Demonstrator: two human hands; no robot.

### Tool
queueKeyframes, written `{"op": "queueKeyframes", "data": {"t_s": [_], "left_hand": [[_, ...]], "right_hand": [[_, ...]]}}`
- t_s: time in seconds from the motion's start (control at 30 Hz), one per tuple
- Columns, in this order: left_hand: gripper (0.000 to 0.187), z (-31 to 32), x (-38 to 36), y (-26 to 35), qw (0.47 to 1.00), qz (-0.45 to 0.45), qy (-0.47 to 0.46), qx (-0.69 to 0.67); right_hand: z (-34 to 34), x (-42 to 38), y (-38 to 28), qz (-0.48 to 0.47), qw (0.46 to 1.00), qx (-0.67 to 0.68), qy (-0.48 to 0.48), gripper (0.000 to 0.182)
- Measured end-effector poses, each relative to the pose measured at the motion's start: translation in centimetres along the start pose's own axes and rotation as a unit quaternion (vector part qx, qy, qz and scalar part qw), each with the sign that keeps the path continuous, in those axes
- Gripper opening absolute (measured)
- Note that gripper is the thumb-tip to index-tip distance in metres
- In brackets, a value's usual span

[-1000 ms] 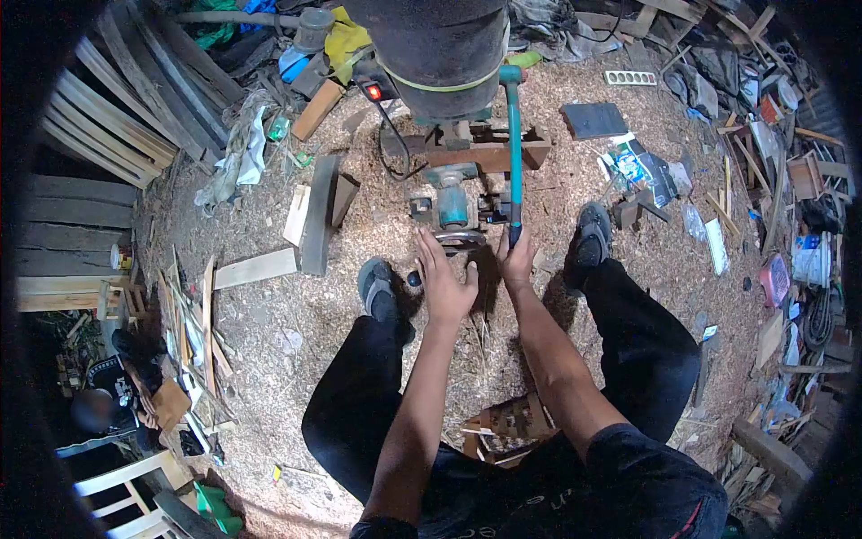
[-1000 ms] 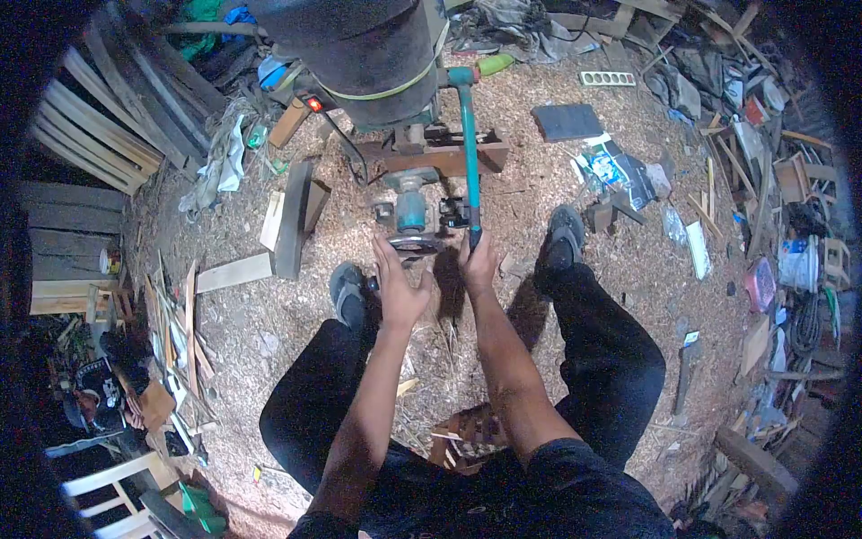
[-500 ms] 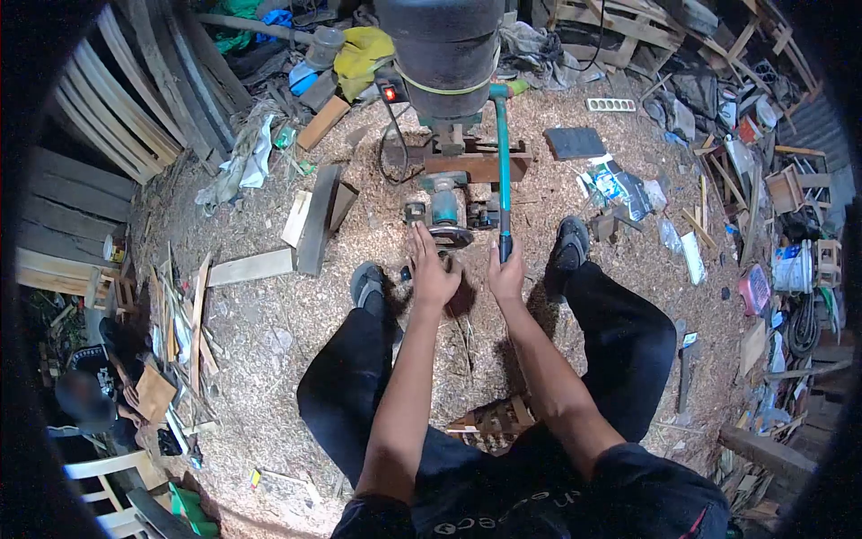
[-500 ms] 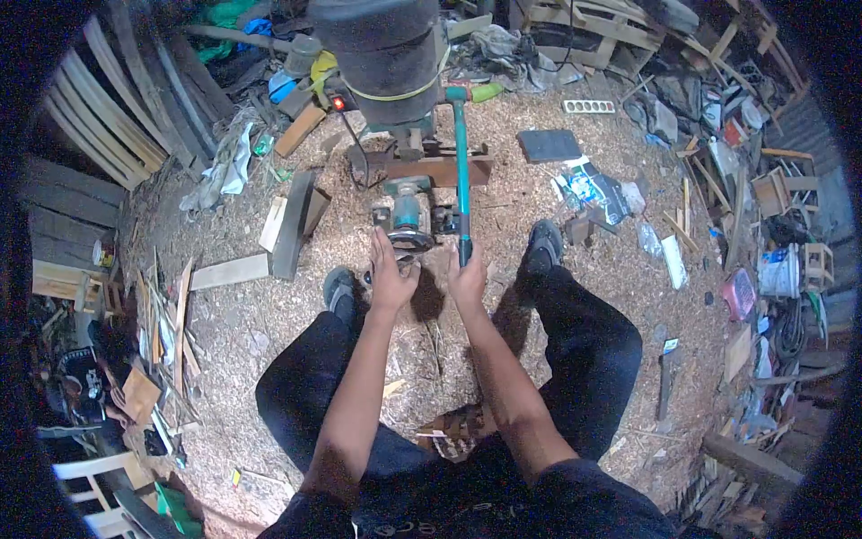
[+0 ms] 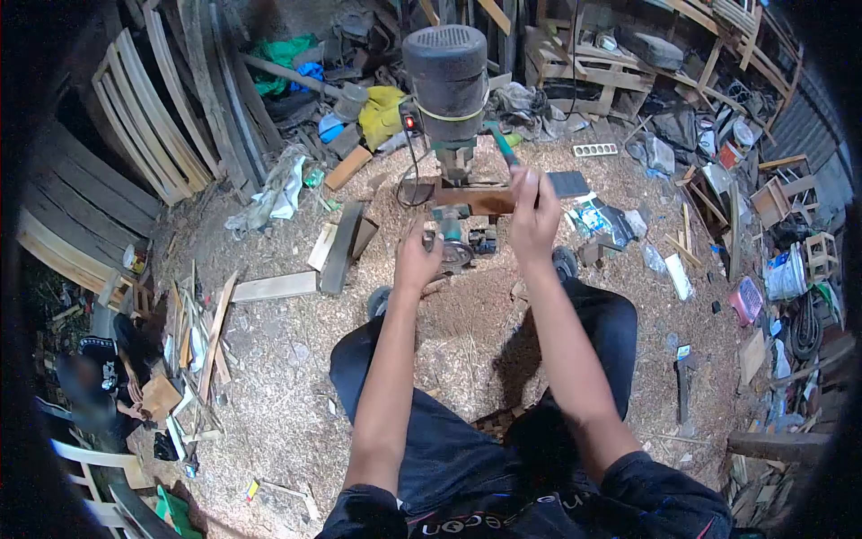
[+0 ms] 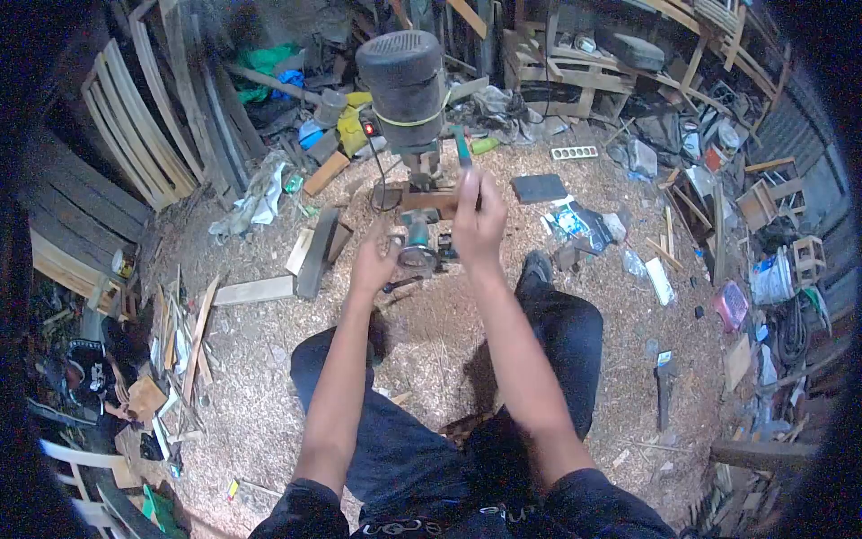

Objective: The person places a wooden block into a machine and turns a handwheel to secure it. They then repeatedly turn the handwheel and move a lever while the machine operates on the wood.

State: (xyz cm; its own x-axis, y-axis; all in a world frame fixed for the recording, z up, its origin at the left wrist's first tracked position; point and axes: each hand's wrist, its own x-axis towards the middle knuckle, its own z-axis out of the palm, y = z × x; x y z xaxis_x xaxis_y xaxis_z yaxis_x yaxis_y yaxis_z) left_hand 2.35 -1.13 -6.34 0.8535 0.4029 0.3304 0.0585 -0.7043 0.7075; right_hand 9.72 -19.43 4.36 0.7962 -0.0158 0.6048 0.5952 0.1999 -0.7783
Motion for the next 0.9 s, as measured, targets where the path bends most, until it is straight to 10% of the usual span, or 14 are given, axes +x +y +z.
{"op": "queueKeyframes", "data": {"t_s": [0.2, 0.67, 0.8, 0.9], "left_hand": [[0.055, -5.3, 1.8, 6.7, 0.997, 0.05, 0.051, -0.011], [0.055, -2.6, 1.7, 3.6, 0.999, 0.032, 0.02, -0.018], [0.059, 0.0, -0.9, -2.5, 0.985, -0.134, -0.082, 0.065], [0.066, 2.3, -3.2, -6.8, 0.96, -0.196, -0.149, 0.136]], "right_hand": [[2.4, 9.1, -2.1, -0.173, 0.98, -0.102, -0.007, 0.036], [-4.5, 7.2, 5.9, 0.004, 0.98, -0.152, -0.13, 0.032], [-8.3, -0.9, 11.8, 0.17, 0.882, -0.275, -0.342, 0.039], [-8.4, -3.8, 13.6, 0.123, 0.671, -0.421, -0.598, 0.046]]}}
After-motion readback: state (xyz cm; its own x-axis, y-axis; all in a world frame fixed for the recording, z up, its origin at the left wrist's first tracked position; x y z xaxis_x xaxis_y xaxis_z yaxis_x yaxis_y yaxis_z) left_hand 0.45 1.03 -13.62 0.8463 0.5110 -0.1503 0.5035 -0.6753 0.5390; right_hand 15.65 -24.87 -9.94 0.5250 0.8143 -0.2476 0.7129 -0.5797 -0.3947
